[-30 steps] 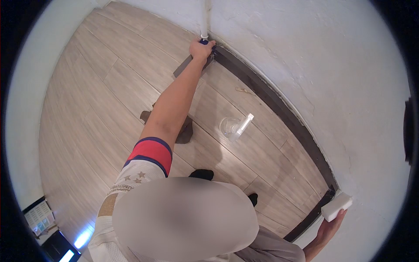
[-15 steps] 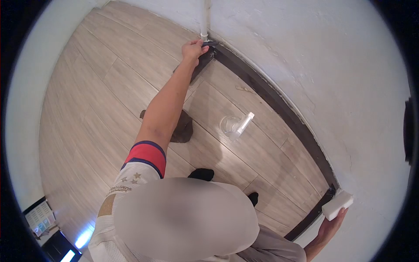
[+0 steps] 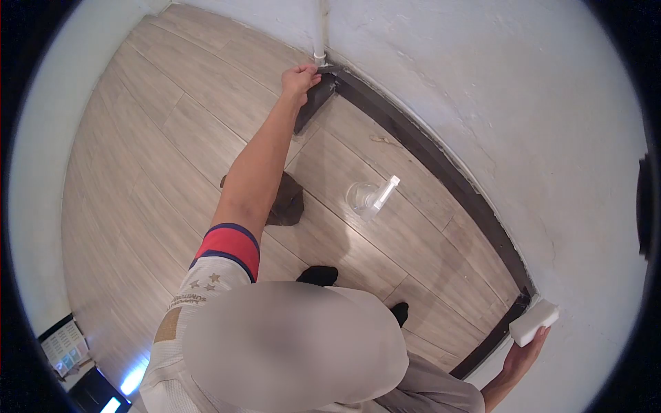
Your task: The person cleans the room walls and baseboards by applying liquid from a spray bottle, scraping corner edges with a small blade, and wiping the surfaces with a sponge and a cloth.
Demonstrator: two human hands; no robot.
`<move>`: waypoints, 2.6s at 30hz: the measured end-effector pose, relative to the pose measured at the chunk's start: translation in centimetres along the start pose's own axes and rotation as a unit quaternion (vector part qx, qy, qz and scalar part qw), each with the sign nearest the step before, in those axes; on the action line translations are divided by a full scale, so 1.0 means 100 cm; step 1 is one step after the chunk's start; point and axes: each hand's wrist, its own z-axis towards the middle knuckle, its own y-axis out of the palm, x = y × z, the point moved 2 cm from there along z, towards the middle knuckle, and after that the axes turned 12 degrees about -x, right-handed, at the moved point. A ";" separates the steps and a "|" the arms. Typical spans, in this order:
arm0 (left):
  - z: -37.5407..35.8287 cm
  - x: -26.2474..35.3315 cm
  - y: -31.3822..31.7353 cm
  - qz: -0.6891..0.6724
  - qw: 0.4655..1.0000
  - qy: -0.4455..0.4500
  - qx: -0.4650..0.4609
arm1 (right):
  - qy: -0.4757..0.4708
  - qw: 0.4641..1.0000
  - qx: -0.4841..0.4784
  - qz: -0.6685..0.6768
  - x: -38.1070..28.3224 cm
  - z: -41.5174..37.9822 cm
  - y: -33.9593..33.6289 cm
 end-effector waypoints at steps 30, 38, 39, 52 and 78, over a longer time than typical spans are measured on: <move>-0.012 -0.021 0.032 -0.174 0.975 -0.135 0.008 | -0.006 1.000 0.009 0.005 -0.002 -0.009 -0.005; 0.005 -0.026 0.033 -0.058 0.988 -0.138 0.031 | -0.007 1.000 0.005 0.007 0.003 -0.010 -0.015; 0.006 -0.027 0.033 -0.051 0.989 -0.135 0.032 | -0.006 1.000 0.003 0.005 0.003 -0.010 -0.015; -0.005 -0.016 0.011 0.012 0.996 -0.013 0.085 | -0.009 1.000 0.001 0.010 0.004 -0.008 -0.016; -0.078 0.012 -0.012 0.613 0.709 0.282 -0.207 | -0.018 0.999 -0.033 0.002 -0.006 -0.002 0.004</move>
